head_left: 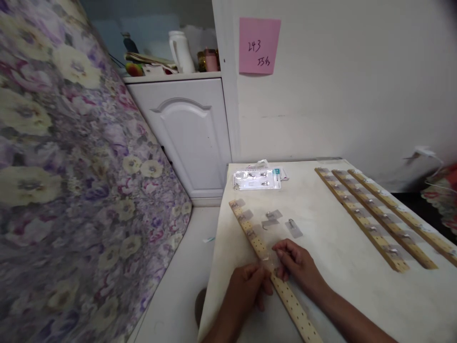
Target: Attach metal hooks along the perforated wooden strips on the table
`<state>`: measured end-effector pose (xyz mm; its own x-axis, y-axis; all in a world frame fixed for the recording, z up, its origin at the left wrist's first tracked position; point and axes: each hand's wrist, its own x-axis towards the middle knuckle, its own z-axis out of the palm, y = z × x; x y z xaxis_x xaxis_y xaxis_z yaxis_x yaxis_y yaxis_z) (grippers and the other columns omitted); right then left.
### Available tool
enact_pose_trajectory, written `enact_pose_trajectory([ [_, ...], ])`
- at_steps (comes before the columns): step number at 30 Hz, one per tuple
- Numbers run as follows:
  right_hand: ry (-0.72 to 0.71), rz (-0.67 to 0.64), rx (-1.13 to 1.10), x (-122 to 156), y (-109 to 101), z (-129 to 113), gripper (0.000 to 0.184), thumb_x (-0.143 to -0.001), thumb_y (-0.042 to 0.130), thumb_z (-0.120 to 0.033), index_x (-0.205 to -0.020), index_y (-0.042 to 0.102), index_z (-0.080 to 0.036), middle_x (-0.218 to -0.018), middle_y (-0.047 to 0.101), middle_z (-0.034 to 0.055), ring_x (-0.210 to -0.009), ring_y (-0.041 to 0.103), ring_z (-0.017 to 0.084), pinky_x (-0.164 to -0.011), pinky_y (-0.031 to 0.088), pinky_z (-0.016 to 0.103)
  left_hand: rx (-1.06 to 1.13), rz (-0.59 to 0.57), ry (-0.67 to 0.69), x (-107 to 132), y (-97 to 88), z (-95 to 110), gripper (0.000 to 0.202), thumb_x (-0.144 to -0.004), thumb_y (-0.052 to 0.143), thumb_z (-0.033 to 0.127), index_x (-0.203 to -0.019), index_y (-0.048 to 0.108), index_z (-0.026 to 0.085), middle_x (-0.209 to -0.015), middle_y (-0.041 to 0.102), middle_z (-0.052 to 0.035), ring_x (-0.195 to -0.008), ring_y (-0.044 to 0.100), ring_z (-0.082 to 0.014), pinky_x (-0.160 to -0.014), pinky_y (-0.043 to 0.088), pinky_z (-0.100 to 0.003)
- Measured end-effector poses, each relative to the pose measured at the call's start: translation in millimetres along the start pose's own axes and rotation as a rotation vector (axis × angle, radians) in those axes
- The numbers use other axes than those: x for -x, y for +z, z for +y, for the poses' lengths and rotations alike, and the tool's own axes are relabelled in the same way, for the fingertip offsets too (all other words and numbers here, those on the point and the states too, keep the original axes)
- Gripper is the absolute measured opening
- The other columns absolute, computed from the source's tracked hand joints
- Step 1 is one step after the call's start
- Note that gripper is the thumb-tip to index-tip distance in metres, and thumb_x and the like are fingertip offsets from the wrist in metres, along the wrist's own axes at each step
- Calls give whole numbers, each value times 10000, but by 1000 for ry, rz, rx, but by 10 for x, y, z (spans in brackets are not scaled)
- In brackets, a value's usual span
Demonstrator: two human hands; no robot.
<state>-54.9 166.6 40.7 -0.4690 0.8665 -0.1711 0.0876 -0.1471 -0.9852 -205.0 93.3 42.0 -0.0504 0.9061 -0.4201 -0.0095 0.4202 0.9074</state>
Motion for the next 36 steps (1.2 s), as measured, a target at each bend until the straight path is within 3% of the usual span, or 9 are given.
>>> enact_pose_trajectory([
  [4,-12,-10,54,-64,21,32,245,-852,477,-433,-910,522,-200,-469,561,-62,-404,521,117,-442,416,227,-175,3,32,19,-65,-13,310,-789,443,405,-676,587,155,-583,615,0,-373,428,-81,-398,317,-211],
  [7,-36,13,102,-87,51,57,237,-863,457,-418,-925,526,-201,-461,519,-73,-382,480,111,-418,381,222,-452,96,109,86,-103,51,308,-825,407,339,-615,562,174,-582,602,6,-485,502,-109,-495,359,-220],
  [10,-84,59,181,-87,75,59,224,-879,434,-396,-927,535,-202,-479,489,-72,-385,462,111,-416,368,227,-765,240,174,175,-114,151,255,-832,402,268,-702,608,192,-684,645,-6,-666,584,-153,-604,374,-240],
  [12,-129,85,242,-82,79,52,221,-890,415,-377,-924,546,-202,-523,496,-59,-415,480,116,-446,391,240,-883,273,178,225,-105,192,247,-838,394,247,-805,637,214,-782,674,-16,-753,608,-177,-655,386,-259],
  [17,-212,125,417,-86,61,54,204,-864,459,-316,-984,573,-196,-685,565,-5,-577,543,153,-561,444,279,-939,250,242,295,-68,125,322,-877,338,218,-996,637,243,-935,683,-34,-874,629,-203,-741,441,-295],
  [23,-306,142,561,-105,58,63,226,-861,439,-239,-1024,589,-193,-888,639,53,-814,591,198,-746,472,334,-1116,209,330,296,-14,-87,446,-869,353,155,-1287,485,235,-982,660,-64,-867,641,-210,-719,499,-307],
  [29,-374,155,638,-113,68,64,228,-889,404,-210,-1052,559,-172,-950,610,82,-864,578,202,-776,482,351,-1335,253,282,227,88,-228,566,-811,394,42,-1349,417,219,-1000,644,-81,-831,644,-213,-671,523,-316],
  [36,-483,152,676,-137,59,102,240,-900,383,-181,-1069,553,-196,-953,585,80,-881,584,203,-792,505,357,-1354,192,249,241,119,-132,629,-799,363,3,-1397,346,199,-1075,625,-113,-901,636,-231,-710,537,-347],
])
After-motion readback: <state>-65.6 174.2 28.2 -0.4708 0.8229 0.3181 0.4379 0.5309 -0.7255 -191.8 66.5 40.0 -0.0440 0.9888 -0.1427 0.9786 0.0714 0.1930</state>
